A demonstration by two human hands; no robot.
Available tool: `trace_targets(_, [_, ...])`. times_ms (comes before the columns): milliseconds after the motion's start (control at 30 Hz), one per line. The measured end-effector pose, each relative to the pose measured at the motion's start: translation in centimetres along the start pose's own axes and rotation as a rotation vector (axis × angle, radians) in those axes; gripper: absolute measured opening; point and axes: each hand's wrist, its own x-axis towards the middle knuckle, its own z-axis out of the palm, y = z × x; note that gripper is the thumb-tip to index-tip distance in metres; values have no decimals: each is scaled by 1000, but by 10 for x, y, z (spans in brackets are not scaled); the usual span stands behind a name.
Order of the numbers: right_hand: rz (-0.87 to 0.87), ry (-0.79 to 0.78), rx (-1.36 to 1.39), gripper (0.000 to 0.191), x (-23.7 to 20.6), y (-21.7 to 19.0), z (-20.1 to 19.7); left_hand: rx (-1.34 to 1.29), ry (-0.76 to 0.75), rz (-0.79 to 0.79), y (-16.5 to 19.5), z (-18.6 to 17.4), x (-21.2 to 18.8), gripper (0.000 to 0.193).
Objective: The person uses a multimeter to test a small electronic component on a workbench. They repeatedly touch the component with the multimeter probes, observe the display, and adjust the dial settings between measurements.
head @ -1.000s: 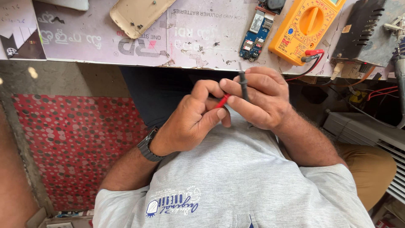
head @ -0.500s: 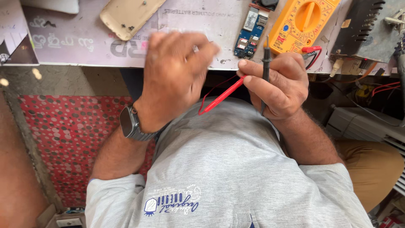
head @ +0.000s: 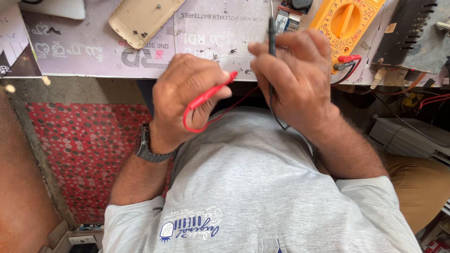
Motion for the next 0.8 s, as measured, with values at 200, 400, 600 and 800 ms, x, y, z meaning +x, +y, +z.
trace_targets(200, [-24, -97, -122, 19, 27, 3, 9, 126, 13, -1, -13, -5, 8, 21])
trace_targets(400, [-5, -89, 37, 20, 35, 11, 18, 91, 24, 11, -27, -22, 17, 20])
trace_targets(600, [24, 137, 146, 30, 28, 23, 18, -57, -33, 14, -38, -31, 28, 19])
trace_targets(800, [17, 179, 166, 32, 23, 32, 15, -124, -125, -85, -43, -20, 44, 18])
